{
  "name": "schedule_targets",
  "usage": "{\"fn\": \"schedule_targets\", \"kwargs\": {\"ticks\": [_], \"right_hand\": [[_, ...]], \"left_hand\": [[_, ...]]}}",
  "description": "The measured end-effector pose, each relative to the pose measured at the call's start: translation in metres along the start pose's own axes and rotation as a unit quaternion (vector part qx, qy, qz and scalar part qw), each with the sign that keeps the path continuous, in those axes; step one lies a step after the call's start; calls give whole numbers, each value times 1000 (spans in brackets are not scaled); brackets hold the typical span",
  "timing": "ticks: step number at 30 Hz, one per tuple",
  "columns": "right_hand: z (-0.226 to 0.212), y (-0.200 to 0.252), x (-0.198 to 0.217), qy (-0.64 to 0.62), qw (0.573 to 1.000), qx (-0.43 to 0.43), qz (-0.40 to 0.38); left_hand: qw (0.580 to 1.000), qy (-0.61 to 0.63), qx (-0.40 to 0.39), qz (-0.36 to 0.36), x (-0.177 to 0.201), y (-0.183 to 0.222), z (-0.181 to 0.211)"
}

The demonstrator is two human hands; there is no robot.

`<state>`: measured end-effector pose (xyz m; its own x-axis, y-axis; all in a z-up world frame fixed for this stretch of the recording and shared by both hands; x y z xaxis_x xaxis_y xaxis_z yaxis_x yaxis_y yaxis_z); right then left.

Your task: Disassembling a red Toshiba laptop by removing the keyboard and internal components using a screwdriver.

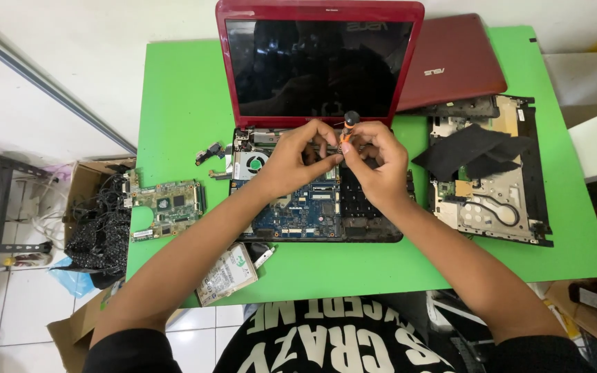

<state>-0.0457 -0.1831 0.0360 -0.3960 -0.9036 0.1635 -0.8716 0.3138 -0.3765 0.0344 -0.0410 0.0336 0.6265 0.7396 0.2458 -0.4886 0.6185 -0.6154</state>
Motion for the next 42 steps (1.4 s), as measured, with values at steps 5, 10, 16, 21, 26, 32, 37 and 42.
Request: {"fn": "schedule_targets", "kwargs": {"ticks": [5, 10, 16, 21, 26, 32, 37, 42], "right_hand": [[-4, -2, -1, 1, 999, 27, -16], [-11, -1, -3, -9, 999, 34, -17], [2, -1, 1, -55, 998, 19, -10], [5, -1, 2, -74, 997, 36, 0], [4, -2, 6, -96, 994, 57, 20], [1, -3, 11, -103, 990, 80, 56], [-2, -4, 13, -105, 989, 83, 69], [5, -3, 14, -104, 989, 65, 80]], "left_hand": [[1000, -1, -10, -1, 0, 3, -5], [1000, 2, -15, 9, 2, 0, 5], [1000, 9, 2, 21, 4, 1, -2], [1000, 0, -3, 19, 4, 0, 1], [1000, -5, -1, 17, 4, -1, 1], [1000, 1, 5, -14, 2, -1, 8], [1000, 0, 6, -17, -1, 1, 5], [1000, -15, 7, 4, 1, 0, 3]]}}
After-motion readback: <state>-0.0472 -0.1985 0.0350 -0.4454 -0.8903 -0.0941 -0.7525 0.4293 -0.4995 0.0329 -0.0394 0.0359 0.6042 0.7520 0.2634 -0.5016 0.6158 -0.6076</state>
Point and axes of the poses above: each hand's wrist, its own y-axis away from the middle knuckle, its own x-axis out of the back of the hand, z = x × y, the point moved 6 cm from there along -y, towards the middle knuckle, and after that the axes turned 11 degrees about -x, right-handed, at the moved point
